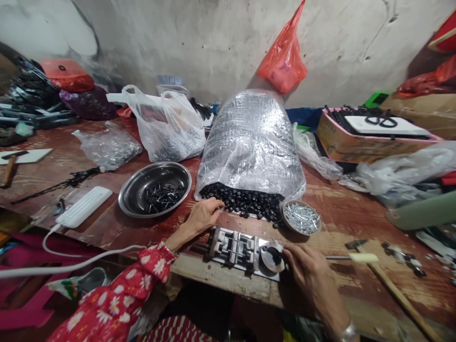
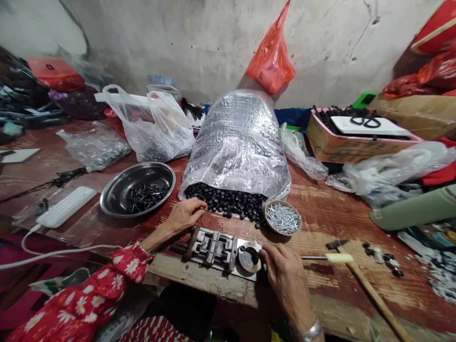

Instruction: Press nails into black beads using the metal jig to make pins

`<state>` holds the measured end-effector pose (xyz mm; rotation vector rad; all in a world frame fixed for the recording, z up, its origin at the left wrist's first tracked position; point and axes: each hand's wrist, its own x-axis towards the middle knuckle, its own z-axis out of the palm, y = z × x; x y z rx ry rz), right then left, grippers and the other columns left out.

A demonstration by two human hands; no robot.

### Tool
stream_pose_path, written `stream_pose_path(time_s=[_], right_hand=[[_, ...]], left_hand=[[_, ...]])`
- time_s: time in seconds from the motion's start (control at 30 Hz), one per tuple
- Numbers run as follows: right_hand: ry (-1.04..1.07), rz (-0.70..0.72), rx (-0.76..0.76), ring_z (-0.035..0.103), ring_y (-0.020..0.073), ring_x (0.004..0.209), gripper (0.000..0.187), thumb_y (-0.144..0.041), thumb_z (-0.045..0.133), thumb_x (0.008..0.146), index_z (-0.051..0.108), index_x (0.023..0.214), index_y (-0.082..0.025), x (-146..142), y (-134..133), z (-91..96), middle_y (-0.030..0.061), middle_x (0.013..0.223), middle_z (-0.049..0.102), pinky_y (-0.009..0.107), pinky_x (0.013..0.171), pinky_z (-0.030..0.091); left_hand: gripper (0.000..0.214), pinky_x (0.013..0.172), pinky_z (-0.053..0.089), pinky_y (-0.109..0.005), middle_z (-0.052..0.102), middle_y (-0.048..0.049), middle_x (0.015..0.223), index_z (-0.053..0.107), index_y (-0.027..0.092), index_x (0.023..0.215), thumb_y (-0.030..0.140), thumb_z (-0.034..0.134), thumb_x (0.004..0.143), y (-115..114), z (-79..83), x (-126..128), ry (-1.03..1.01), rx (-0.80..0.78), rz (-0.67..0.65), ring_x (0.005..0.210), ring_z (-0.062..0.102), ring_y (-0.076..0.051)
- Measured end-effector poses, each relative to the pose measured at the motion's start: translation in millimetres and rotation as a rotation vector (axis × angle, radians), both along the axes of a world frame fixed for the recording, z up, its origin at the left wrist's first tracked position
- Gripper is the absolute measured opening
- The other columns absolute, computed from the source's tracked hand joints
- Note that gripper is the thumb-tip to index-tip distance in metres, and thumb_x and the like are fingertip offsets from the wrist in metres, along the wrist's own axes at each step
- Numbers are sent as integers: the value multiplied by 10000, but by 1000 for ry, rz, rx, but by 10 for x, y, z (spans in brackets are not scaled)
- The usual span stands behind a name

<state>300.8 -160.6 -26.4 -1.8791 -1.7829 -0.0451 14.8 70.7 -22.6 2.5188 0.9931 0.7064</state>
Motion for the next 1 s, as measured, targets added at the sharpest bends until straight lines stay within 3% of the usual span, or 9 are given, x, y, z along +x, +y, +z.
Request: stream_pose_path(time_s=[0.17,0.3,0.43,0.53,0.73,0.9,1.0], right_hand=[[123,29,-8,658,210,895,232,-382,513,1047,692,1021,-238,-173,316,154,57,994,704,340,817,501],[65,86,-116,655,207,930,178,-296,521,1038,686,1081,-244,-357,759,231,48,1002,695,317,821,480],[-15,101,-205,646,200,892,160,-170,571,976,691,1052,-244,-498,1195,205,36,975,693,294,751,433],[-18,84,-218,634,201,836,165,-100,566,931,677,954,-220,-532,1370,155,43,893,680,291,688,389],[101,82,-192,638,193,808,129,-134,546,927,647,930,-215,-446,1299,127,35,876,688,293,735,443],[291,98,-112,679,186,928,190,-248,507,999,657,1110,-210,-387,966,203,58,1049,722,296,855,522],[504,136,-76,689,192,1002,195,-328,545,1012,690,1109,-242,-403,740,241,50,1100,732,312,913,534]], left_hand=[[192,782,505,-251,739,-24,982,734,229,1105,220,690,918,90,-67,148,65,19,-12,895,697,-174],[179,739,487,-248,737,-30,994,729,224,1103,235,678,932,111,-131,248,104,49,-7,868,692,-173],[167,697,470,-250,732,-37,990,725,215,1095,220,655,944,109,-171,277,125,80,5,828,685,-173],[156,681,463,-254,729,-42,1002,720,209,1083,205,647,945,106,-199,251,115,90,36,826,687,-177],[149,695,484,-260,734,-52,997,706,199,1067,190,656,927,114,-255,210,31,74,71,846,697,-185],[74,748,516,-255,739,-42,950,697,188,976,185,668,908,128,-218,145,-97,45,47,857,703,-171],[85,752,526,-244,745,-31,924,691,185,993,198,663,914,73,-157,67,-177,22,35,834,697,-155]])
